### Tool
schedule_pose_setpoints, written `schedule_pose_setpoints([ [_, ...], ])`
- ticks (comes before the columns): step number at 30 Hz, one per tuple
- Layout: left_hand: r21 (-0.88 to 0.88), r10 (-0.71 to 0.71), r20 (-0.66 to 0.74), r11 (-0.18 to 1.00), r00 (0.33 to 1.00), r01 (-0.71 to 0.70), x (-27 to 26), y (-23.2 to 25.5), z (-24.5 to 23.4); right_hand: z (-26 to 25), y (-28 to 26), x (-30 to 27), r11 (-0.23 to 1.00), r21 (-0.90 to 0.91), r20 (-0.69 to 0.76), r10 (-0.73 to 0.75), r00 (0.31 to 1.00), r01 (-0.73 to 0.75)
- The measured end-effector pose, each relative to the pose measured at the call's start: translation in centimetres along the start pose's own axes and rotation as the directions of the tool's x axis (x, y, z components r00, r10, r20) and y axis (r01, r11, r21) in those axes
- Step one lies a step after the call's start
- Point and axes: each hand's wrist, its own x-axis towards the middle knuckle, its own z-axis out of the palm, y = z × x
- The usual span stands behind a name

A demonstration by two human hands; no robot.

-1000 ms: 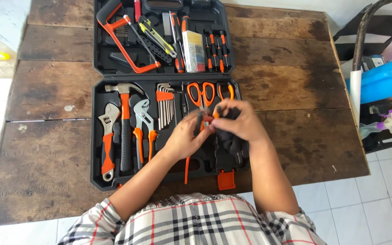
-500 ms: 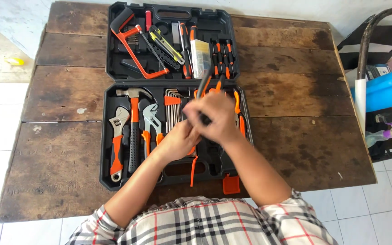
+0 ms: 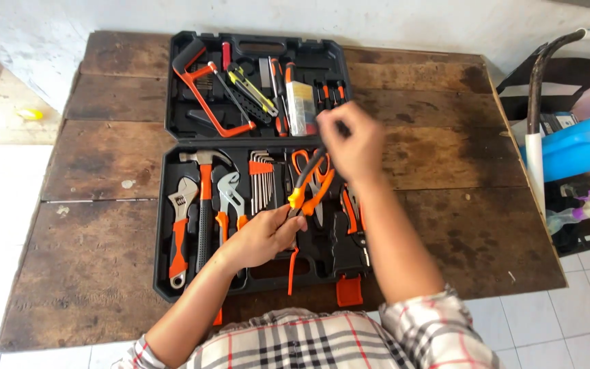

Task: Organizing and inspecting various hand tools within a plastic tool case on a wooden table.

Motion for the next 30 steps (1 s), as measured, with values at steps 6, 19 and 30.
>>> schedule_pose_setpoints([
  [6,0.101,0.077,-0.089,0.993,0.993,-0.068,1.1,0.5,-0.2,0.0,-7.2,-1.8,0.974,0.21,0.084,-0.101,0.991,0.082],
  [19,0.334,0.179,-0.172,0.936,0.969,-0.114,-0.2,1.4,-1.6,3.6,2.6,-2.4,0.575,0.69,0.183,0.449,0.875,-0.439],
  [30,-0.439,0.027,-0.209,0.891,0.977,-0.119,3.6,-6.6,-1.3,0.2,0.5,0.2,0.326,0.894,0.043,0.622,0.782,-0.308],
])
